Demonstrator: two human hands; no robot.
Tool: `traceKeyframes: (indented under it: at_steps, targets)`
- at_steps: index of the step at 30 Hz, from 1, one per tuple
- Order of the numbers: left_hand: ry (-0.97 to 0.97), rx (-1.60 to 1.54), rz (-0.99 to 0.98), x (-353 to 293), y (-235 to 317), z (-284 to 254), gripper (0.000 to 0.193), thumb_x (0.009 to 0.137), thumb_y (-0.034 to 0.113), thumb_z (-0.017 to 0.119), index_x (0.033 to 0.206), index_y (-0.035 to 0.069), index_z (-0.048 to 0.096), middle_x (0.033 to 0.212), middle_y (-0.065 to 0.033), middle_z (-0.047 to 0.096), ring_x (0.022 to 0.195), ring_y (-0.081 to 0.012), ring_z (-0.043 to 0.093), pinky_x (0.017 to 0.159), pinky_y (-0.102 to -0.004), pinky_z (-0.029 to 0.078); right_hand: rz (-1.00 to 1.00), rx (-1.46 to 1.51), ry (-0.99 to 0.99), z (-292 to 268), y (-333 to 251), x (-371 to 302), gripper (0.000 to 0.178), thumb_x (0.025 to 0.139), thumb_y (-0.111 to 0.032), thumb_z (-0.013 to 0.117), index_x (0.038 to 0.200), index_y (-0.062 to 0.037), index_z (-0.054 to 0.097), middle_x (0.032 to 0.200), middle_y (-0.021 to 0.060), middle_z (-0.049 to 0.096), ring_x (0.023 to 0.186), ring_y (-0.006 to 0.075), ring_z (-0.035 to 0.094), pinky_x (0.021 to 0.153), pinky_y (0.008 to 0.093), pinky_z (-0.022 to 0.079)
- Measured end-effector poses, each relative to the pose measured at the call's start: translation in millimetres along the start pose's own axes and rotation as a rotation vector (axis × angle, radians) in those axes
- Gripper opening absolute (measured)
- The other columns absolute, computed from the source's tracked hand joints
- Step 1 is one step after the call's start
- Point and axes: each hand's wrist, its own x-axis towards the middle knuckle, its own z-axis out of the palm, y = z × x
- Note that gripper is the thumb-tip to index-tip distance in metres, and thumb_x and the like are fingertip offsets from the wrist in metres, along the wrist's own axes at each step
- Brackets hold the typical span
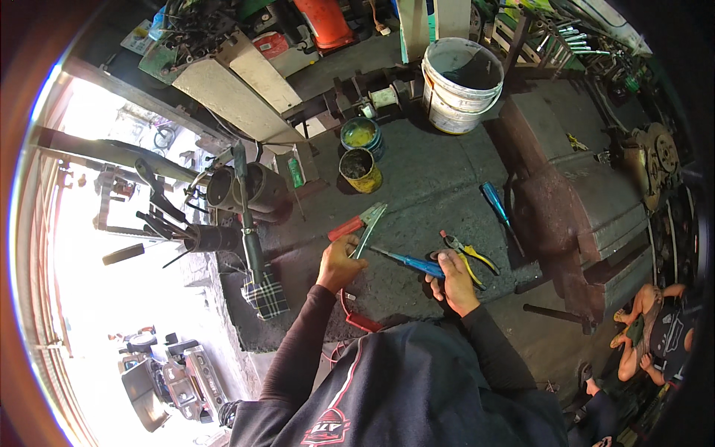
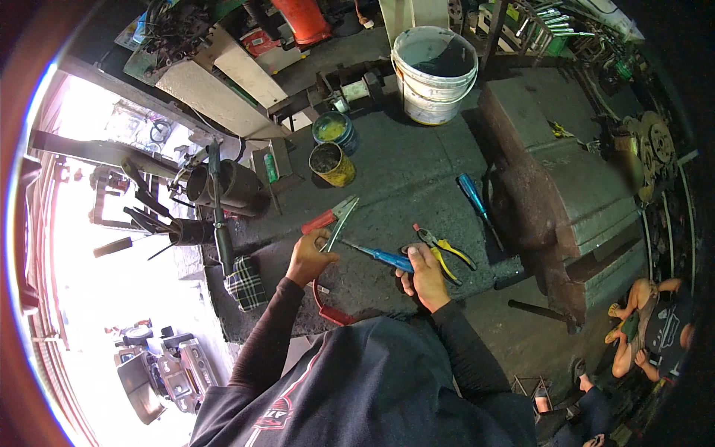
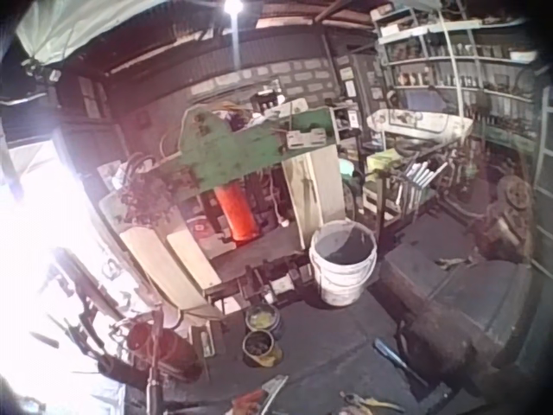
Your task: The person strips the insulation from a red electrical cable using pliers and a knife, then twists the exposed wires. The person works at a cluttered workbench in a workshop.
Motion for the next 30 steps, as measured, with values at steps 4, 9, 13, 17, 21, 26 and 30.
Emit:
traceKeyframes:
  at_steps: [4,9,13,17,21,26,30]
  targets:
    - [0.095,-0.024,0.176,7,-38,9,0.052,0.069,0.016,0.085,0.117,0.002,0.069,0.103,-0.0134,0.073,0.097,-0.0250,0.071,0.085,-0.0382,0.057,-0.092,0.060,-0.107,-7,23,12,0.028,0.109,-0.024,0.050,0.125,-0.0028,0.059,0.091,0.0105,0.065,0.060,0.0144,0.059,0.061,0.0284,0.053]
    - [-0.082,0.058,0.043,15,-27,8,0.057,0.070,0.010,0.085,0.121,-0.004,0.065,0.115,-0.0158,0.074,0.106,-0.0267,0.072,0.090,-0.0383,0.057,-0.072,-0.095,0.041,-1,18,6,0.031,0.112,-0.029,0.046,0.127,-0.0055,0.058,0.083,0.0102,0.063,0.055,0.0121,0.057,0.045,0.0275,0.048]
    - [-0.004,-0.267,0.030,8,-26,6,0.055,0.065,-0.014,0.071,0.118,-0.004,0.060,0.087,0.0008,0.055,0.072,-0.0095,0.056,0.058,-0.0258,0.046,0.037,-0.060,-0.003,10,6,9,0.030,0.108,-0.024,0.050,0.131,-0.0044,0.053,0.083,0.0077,0.059,0.055,0.0116,0.051,0.049,0.0269,0.043]
    - [0.003,-0.250,-0.023,5,-10,10,0.055,0.067,-0.015,0.071,0.119,-0.005,0.059,0.081,-0.0012,0.059,0.058,-0.0106,0.055,0.049,-0.0262,0.044,-0.223,-0.129,-0.135,-8,28,16,0.027,0.103,-0.015,0.053,0.124,0.0002,0.060,0.082,0.0043,0.056,0.065,0.0121,0.057,0.061,0.0267,0.046]
    - [-0.003,-0.197,-0.013,21,-35,6,0.054,0.067,-0.014,0.073,0.118,-0.004,0.060,0.082,-0.0013,0.059,0.060,-0.0100,0.055,0.052,-0.0254,0.046,-0.059,-0.012,-0.037,-1,29,15,0.031,0.112,-0.025,0.045,0.128,-0.0027,0.058,0.084,0.0042,0.058,0.052,0.0119,0.050,0.043,0.0263,0.040]
    - [0.012,-0.218,-0.029,17,-30,6,0.044,0.070,-0.013,0.074,0.111,-0.005,0.062,0.079,0.0005,0.058,0.061,-0.0113,0.059,0.053,-0.0273,0.052,-0.116,0.026,-0.118,-7,43,30,0.031,0.111,-0.026,0.049,0.128,-0.0024,0.059,0.085,0.0038,0.058,0.054,0.0114,0.051,0.044,0.0264,0.038]
    - [-0.010,-0.209,-0.045,16,-30,5,0.045,0.072,-0.011,0.075,0.114,-0.005,0.061,0.083,-0.0077,0.068,0.062,-0.0158,0.066,0.053,-0.0287,0.054,0.024,-0.028,-0.107,-5,18,13,0.031,0.106,-0.024,0.057,0.130,-0.0048,0.060,0.092,0.0067,0.061,0.068,0.0138,0.061,0.064,0.0275,0.052]
